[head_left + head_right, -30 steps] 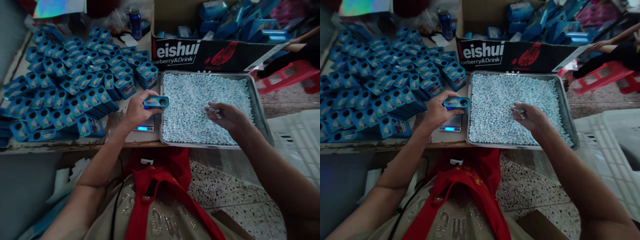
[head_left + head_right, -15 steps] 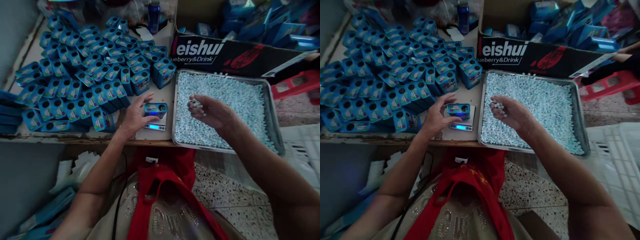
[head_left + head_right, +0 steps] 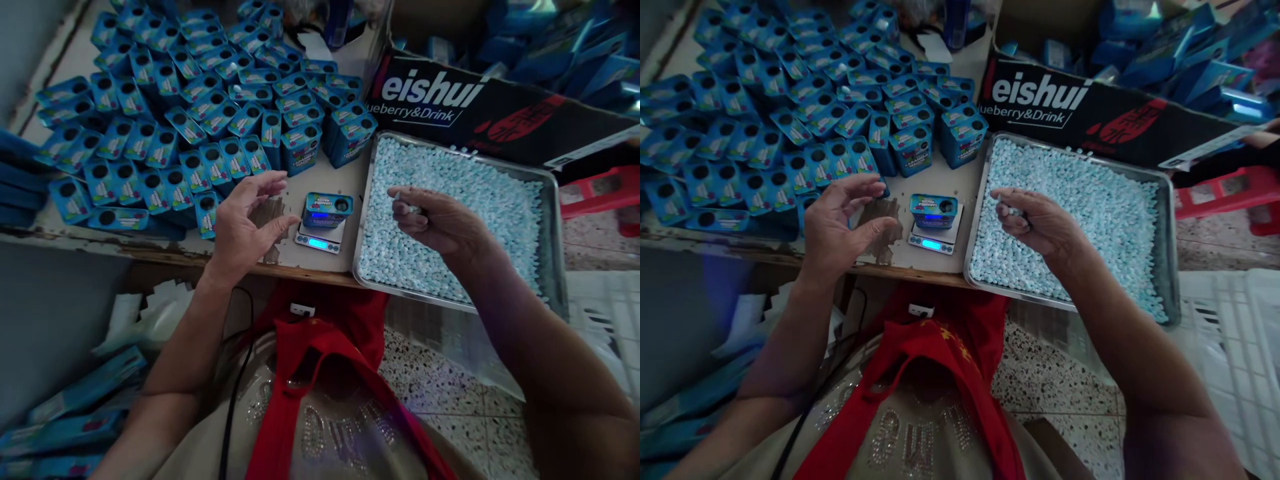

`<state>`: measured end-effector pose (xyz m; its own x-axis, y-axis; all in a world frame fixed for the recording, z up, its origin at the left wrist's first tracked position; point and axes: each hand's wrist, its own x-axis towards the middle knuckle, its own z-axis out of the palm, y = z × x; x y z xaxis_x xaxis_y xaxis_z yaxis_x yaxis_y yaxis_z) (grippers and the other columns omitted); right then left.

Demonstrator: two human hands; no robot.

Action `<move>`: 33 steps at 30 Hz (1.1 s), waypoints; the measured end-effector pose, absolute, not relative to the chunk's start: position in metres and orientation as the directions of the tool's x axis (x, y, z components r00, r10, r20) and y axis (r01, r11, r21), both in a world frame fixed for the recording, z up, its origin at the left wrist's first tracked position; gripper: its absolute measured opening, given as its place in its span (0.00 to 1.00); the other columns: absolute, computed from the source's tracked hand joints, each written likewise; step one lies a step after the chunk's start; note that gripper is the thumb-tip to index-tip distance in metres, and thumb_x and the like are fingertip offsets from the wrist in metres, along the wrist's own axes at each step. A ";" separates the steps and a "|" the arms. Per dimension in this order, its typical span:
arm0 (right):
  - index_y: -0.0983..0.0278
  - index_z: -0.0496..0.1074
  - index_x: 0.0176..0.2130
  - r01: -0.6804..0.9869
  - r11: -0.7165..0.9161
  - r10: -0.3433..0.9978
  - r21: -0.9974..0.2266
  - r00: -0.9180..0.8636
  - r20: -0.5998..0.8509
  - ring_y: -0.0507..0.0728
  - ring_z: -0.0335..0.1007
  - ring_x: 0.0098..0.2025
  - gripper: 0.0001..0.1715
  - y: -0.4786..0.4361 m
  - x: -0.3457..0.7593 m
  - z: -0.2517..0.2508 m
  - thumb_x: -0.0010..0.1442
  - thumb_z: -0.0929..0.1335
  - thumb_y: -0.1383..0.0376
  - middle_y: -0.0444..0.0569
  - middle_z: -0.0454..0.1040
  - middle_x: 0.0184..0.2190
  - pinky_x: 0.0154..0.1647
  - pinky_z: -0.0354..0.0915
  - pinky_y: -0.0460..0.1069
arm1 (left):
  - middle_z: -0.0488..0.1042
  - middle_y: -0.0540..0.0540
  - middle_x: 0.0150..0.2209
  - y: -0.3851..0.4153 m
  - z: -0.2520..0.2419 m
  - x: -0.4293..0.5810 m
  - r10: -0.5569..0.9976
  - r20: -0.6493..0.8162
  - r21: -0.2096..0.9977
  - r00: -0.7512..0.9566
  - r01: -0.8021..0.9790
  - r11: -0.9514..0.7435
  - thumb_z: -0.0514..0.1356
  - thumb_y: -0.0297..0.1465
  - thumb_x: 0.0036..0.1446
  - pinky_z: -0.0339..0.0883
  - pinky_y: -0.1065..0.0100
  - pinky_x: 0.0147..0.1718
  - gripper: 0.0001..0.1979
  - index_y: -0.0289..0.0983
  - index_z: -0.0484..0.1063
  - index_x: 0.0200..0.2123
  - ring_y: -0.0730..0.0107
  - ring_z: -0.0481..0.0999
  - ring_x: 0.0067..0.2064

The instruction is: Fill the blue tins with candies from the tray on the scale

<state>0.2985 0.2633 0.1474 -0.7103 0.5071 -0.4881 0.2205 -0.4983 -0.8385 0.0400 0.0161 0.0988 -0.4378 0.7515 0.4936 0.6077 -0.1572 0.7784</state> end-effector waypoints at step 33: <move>0.58 0.84 0.39 0.311 -0.182 0.525 -0.933 -0.771 -0.360 0.48 0.45 0.24 0.15 0.248 0.243 0.181 0.57 0.84 0.55 0.44 0.65 0.27 0.24 0.37 0.51 | 0.84 0.40 0.62 0.079 0.118 0.087 0.974 0.182 0.377 -0.134 0.925 0.057 0.81 0.36 0.63 0.82 0.55 0.66 0.26 0.43 0.81 0.61 0.48 0.84 0.66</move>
